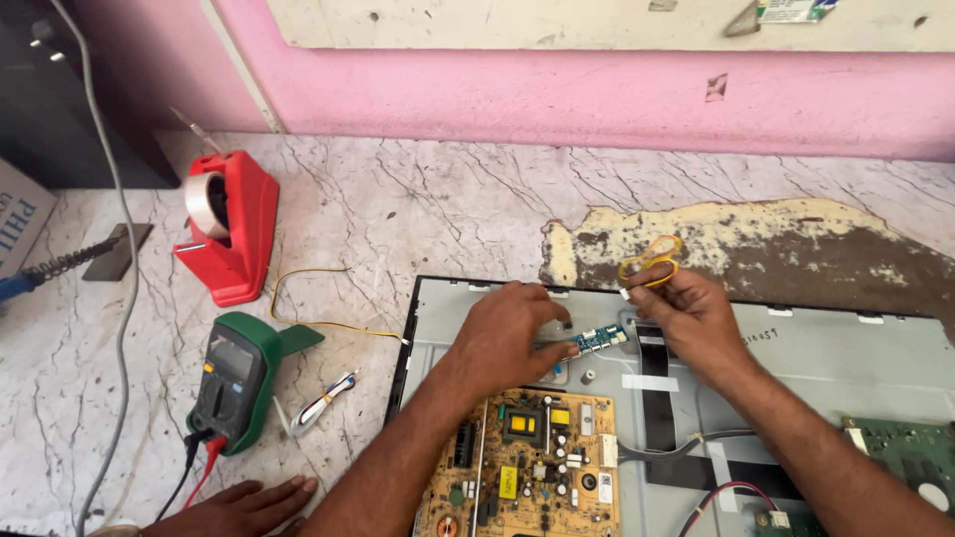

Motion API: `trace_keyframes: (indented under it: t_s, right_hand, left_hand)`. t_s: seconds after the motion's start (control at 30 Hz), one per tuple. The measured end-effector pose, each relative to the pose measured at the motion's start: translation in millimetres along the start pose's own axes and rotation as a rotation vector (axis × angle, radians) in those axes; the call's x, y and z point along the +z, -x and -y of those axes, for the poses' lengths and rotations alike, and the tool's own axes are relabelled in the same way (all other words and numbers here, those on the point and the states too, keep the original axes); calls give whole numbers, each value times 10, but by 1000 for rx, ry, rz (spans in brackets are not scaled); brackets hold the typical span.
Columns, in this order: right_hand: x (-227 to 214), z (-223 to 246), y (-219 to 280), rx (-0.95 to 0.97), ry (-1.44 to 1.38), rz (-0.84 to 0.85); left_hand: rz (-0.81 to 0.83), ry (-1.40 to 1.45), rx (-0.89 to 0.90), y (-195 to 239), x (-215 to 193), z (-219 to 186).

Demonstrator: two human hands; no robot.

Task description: The person works on the internal components of a disassembled television, handling a small blue circuit board and connecting wires to it. They also use a multimeter to test connections on the mainboard.

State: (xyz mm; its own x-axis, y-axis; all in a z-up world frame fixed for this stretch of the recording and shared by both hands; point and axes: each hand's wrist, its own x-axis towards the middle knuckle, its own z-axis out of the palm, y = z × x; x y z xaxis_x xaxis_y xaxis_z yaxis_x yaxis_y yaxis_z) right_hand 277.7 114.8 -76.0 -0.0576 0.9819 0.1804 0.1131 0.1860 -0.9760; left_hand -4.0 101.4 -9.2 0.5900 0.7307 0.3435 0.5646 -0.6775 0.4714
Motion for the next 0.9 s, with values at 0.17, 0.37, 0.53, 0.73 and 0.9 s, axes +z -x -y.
trace_keyframes:
  t_s: [0.17, 0.37, 0.53, 0.73, 0.9]
  right_hand:
    - [131, 78, 71, 25, 108, 66]
    - [245, 258, 160, -14, 398, 95]
    - [262, 222, 151, 9, 235, 140]
    - [226, 156, 115, 53, 23, 172]
    - [219, 237, 146, 143, 319, 260]
  left_hand:
    - [129, -50, -31, -14, 9, -103]
    - [116, -93, -17, -20, 167, -105]
    - [73, -89, 3, 0, 253, -104]
    - [126, -125, 0, -8, 221, -123]
    - [68, -141, 67, -8, 207, -120]
